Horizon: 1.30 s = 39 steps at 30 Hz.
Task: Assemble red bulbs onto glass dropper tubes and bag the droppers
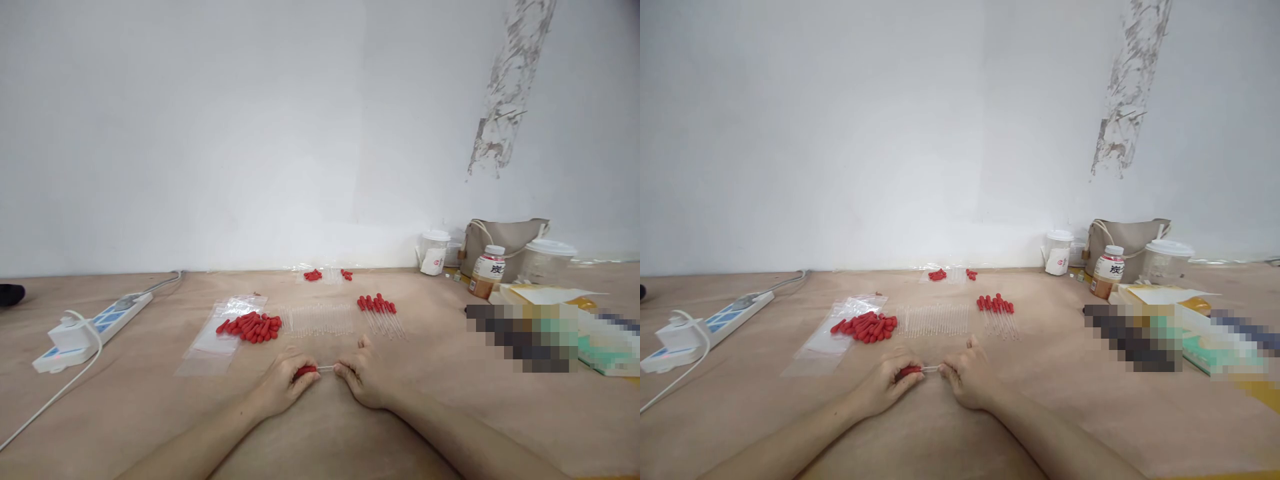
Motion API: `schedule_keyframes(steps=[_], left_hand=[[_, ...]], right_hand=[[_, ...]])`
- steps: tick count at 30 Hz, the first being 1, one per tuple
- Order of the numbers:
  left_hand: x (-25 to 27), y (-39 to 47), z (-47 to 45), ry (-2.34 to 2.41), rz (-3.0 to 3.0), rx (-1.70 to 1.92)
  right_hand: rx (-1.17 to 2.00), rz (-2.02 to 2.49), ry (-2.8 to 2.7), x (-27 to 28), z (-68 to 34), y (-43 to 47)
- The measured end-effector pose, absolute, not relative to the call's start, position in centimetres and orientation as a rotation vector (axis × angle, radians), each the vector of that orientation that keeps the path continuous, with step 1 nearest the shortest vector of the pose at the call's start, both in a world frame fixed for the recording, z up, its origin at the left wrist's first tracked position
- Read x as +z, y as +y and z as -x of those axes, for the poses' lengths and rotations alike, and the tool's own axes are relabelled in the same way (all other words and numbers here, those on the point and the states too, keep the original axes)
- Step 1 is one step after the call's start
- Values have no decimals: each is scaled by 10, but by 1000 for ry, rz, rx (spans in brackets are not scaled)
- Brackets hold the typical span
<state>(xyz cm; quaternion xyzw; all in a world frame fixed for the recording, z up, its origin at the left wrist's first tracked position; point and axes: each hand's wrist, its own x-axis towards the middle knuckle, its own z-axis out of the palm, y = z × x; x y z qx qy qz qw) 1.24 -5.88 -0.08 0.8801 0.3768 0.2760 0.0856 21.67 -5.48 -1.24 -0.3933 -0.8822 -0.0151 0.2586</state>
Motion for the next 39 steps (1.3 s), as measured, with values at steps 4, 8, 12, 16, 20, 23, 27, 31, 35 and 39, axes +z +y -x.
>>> schedule_keyframes(steps=[4, 8, 12, 16, 20, 23, 27, 31, 35, 39], left_hand=[[-1, -58, -13, 1102, -2646, 818], [-2, -57, -14, 1074, -2676, 827], [-1, -54, -11, 1074, -2725, 847], [1, -50, -5, 1130, -2709, 913], [0, -46, 6, 1293, -2602, 1028], [-2, -43, 13, 1359, -2521, 959], [-4, -40, 15, 1360, -2484, 878], [-4, -39, 13, 1324, -2491, 894], [-4, -39, 14, 1336, -2492, 886], [-4, -39, 14, 1336, -2508, 863]], right_hand=[[-19, 1081, -2389, -15, -215, -54], [29, 1104, -2400, -17, -215, -53], [-18, 1131, -2413, -12, -215, -56], [-161, 1008, -2417, -3, -219, -60], [-223, 1142, -2299, 1, -229, -56], [-97, 1431, -2053, 0, -241, -43], [115, 1737, -1761, 1, -260, -16], [87, 1863, -1654, 8, -271, 10], [51, 1965, -1621, 10, -270, 25], [14, 2005, -1618, 3, -269, 29]])
